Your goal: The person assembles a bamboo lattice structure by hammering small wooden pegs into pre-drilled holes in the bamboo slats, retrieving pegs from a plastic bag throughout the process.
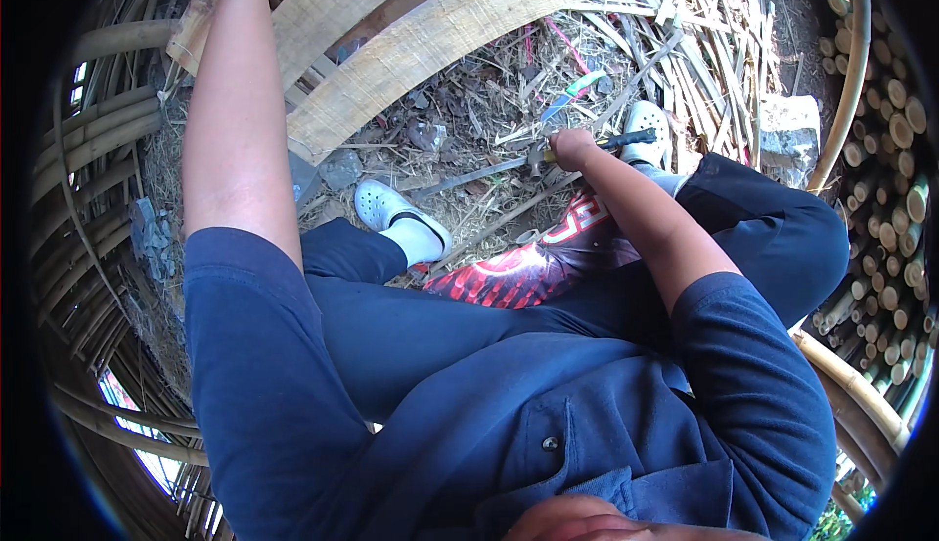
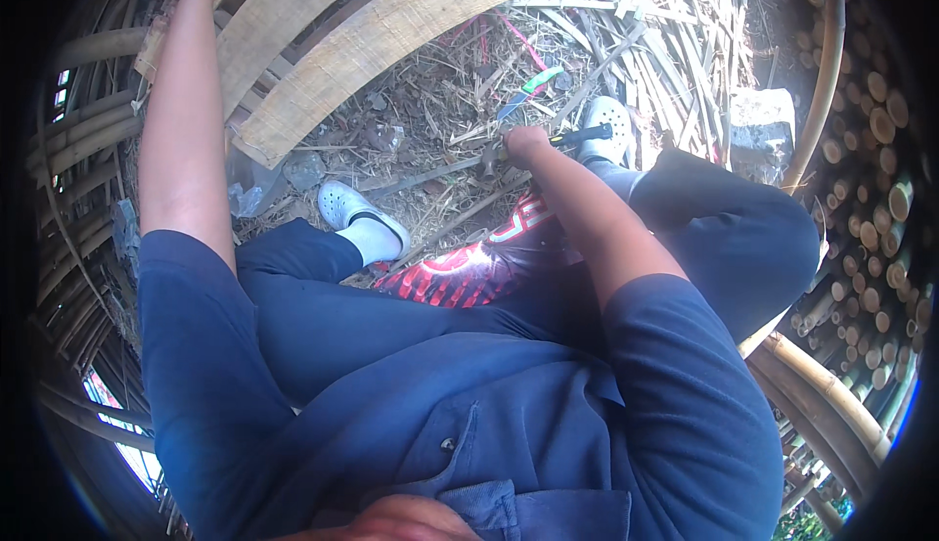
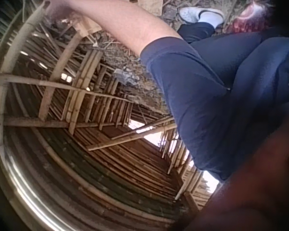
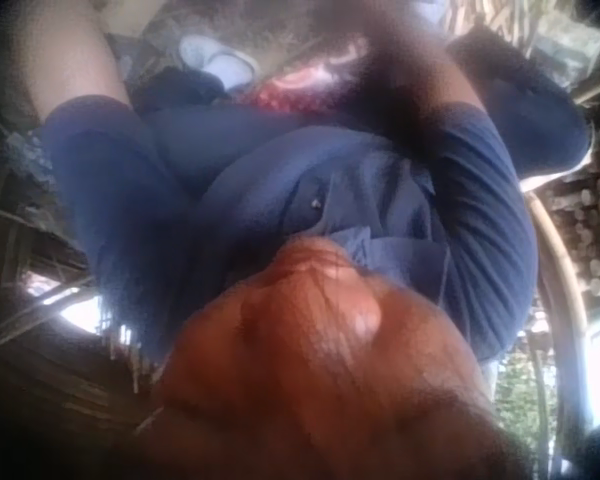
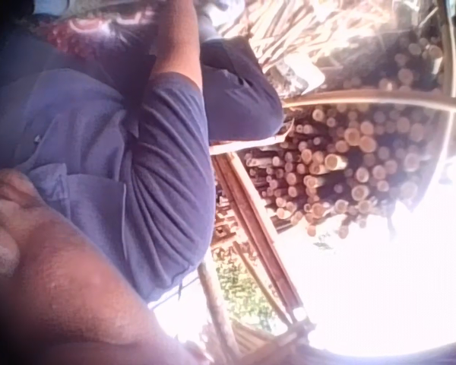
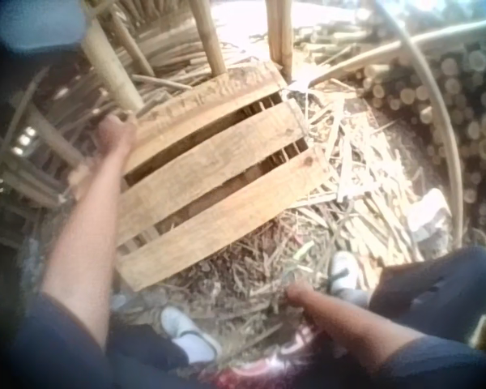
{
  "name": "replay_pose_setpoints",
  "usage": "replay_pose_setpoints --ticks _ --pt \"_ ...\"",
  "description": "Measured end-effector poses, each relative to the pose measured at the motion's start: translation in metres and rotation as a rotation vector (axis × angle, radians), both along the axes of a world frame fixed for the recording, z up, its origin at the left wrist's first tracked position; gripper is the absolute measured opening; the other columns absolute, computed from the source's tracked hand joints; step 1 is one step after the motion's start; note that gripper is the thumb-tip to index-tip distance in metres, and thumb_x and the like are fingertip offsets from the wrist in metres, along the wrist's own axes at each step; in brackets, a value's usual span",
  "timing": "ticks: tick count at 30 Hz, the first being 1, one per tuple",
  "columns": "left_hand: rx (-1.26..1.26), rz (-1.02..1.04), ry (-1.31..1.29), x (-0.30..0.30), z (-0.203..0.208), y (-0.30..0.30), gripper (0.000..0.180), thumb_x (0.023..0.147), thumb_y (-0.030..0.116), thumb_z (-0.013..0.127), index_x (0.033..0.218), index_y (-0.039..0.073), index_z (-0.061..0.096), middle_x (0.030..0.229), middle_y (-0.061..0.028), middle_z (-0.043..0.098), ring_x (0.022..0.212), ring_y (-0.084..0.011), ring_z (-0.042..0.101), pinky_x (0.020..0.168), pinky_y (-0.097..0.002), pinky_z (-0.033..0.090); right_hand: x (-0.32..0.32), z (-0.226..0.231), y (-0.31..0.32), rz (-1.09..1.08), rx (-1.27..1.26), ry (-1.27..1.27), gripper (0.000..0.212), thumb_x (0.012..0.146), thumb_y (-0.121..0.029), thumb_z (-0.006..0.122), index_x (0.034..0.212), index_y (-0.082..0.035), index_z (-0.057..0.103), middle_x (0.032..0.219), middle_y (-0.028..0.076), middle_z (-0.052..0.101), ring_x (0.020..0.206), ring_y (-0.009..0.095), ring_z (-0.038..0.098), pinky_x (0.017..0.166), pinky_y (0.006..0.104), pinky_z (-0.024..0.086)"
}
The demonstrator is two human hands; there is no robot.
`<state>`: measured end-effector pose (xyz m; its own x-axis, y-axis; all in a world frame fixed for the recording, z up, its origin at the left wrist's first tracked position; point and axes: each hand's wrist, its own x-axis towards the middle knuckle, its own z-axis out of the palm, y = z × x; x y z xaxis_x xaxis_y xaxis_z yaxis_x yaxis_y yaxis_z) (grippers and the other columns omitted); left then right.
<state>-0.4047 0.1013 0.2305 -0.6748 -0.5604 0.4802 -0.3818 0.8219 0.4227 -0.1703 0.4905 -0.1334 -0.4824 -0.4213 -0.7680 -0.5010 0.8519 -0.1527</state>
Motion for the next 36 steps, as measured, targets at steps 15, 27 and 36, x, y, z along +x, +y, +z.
replay_pose_setpoints --ticks 15,27,36 --pt "0.016 -0.068 0.107 0.019 -0.010 0.008 0.033 0.092 0.039 0.071 0.102 0.010 0.081 0.098 -0.0175 0.078 0.095 -0.0351 0.075 0.085 -0.0447 0.056 -0.023 0.023 0.012 -0.042 -0.330 0.193 0.014 0.084 -0.018 0.070 0.094 -0.011 0.077 0.097 0.014 0.076 0.092 0.034 0.075 0.080 0.0458 0.060" --pt "-0.059 -0.033 0.080 0.062 -0.012 0.052 0.025 0.092 0.037 0.070 0.097 0.015 0.081 0.092 -0.0161 0.078 0.088 -0.0318 0.076 0.077 -0.0468 0.058 -0.072 0.175 -0.034 0.244 0.022 0.106 0.035 0.075 -0.015 0.080 0.111 -0.014 0.079 0.107 0.010 0.078 0.104 0.030 0.075 0.085 0.0411 0.060" --pt "-0.212 -0.110 0.292 0.109 -0.041 0.079 0.018 0.084 0.027 0.066 0.091 0.013 0.075 0.092 -0.0105 0.076 0.090 -0.0327 0.069 0.080 -0.0445 0.055 -0.081 0.329 0.069 0.133 0.120 0.230 0.020 0.080 -0.021 0.073 0.088 -0.003 0.079 0.087 0.017 0.076 0.084 0.034 0.075 0.073 0.0437 0.059"
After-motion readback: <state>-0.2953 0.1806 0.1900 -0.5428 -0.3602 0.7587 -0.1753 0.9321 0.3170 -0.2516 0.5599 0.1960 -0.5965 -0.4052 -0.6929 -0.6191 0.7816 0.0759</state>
